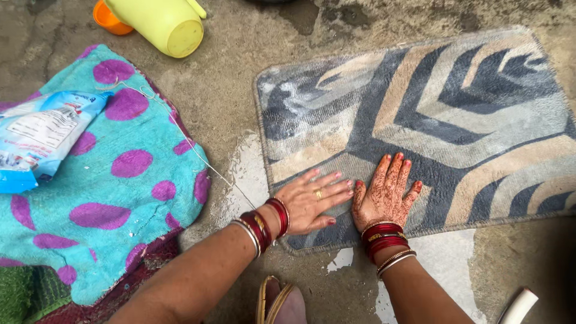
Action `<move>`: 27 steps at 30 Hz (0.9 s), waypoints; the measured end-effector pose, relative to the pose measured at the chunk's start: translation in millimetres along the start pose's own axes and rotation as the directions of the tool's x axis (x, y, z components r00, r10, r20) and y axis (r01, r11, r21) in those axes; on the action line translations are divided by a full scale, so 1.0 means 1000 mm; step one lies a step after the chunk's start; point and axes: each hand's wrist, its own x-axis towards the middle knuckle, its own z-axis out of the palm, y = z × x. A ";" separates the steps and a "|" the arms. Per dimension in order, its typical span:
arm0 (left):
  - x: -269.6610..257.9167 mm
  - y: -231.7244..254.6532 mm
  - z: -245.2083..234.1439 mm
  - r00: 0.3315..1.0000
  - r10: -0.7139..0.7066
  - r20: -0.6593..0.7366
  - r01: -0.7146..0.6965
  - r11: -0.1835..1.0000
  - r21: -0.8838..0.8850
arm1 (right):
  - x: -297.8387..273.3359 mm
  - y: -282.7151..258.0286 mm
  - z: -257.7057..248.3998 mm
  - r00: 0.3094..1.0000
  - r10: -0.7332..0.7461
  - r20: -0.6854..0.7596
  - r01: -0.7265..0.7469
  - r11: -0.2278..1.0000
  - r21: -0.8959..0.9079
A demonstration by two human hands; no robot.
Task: The person washes several small rugs on a concrete floor using water from a hose, soap, and their hands to scrub and rinse them.
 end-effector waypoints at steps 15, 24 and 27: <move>0.028 -0.007 -0.047 0.918 -0.335 0.212 0.361 0.928 -0.094 | 0.000 -0.003 -0.003 1.000 0.008 0.000 -0.007 1.000 0.009; 0.066 -0.130 -0.035 0.587 -0.773 -0.240 0.729 0.634 -0.258 | -0.005 -0.004 0.002 1.000 -0.014 0.018 0.014 1.000 -0.001; 0.031 -0.048 -0.028 0.676 -0.735 -0.059 0.716 0.673 -0.183 | 0.007 -0.006 -0.007 0.999 0.024 0.034 -0.023 1.000 -0.011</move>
